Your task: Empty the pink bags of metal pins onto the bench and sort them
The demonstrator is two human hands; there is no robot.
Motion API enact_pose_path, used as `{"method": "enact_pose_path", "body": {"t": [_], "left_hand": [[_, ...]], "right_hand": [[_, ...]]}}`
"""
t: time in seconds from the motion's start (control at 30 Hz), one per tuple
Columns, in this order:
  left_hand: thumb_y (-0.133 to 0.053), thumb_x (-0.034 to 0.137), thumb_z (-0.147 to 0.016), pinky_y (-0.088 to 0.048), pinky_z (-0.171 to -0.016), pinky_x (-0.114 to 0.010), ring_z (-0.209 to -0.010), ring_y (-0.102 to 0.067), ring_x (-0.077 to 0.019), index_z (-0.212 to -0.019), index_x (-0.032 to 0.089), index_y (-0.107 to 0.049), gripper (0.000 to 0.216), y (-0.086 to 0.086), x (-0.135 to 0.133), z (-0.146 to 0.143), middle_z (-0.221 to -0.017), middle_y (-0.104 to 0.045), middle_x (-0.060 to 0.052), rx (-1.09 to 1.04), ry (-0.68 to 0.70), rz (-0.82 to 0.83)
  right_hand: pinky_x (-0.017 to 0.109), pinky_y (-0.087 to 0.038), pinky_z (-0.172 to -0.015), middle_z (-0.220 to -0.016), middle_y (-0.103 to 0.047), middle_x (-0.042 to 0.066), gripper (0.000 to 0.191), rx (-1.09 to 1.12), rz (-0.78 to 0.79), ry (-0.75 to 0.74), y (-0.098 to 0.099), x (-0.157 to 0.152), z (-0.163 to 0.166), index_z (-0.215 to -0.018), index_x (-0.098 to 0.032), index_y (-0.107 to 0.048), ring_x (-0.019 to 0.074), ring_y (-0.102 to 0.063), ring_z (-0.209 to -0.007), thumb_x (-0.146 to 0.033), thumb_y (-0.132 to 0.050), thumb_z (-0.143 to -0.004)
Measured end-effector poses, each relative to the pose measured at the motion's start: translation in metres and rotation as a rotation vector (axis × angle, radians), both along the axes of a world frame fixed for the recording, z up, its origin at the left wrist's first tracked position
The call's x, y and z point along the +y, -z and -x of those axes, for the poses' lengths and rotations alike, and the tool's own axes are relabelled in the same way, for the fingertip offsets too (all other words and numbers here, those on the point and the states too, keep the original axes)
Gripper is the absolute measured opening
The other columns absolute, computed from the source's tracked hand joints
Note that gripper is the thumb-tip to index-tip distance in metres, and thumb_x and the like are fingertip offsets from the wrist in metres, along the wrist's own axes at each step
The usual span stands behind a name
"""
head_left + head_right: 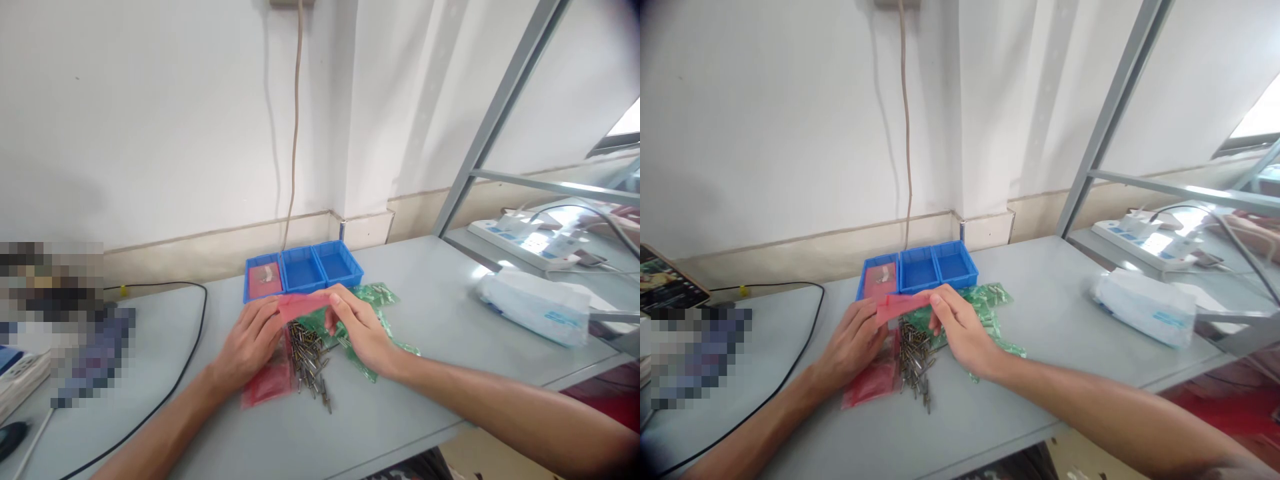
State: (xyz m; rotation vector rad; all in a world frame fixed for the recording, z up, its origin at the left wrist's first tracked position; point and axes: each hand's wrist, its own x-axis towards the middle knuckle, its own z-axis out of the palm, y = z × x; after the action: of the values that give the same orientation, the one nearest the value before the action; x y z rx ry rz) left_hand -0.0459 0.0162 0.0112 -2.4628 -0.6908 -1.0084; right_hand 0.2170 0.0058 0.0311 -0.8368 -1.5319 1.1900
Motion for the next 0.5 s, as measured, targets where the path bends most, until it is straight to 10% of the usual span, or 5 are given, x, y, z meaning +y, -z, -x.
{"method": "enact_pose_path", "body": {"t": [0.5], "left_hand": [[-0.062,-0.004,-0.097,-0.054,-0.094,-0.04,-0.104,-0.063,-0.0228,-0.135,0.025,-0.069,0.048,0.0024,0.0025,0.0031,-0.11,-0.073,-0.009,-0.033,-0.009,0.024]], "right_hand": [[0.032,-0.047,-0.066,-0.094,-0.056,0.0,0.024,-0.057,-0.023,0.024,0.0035,0.0045,-0.0015,-0.112,-0.027,-0.073,0.0138,-0.055,-0.068,-0.045,-0.057,-0.108]]}}
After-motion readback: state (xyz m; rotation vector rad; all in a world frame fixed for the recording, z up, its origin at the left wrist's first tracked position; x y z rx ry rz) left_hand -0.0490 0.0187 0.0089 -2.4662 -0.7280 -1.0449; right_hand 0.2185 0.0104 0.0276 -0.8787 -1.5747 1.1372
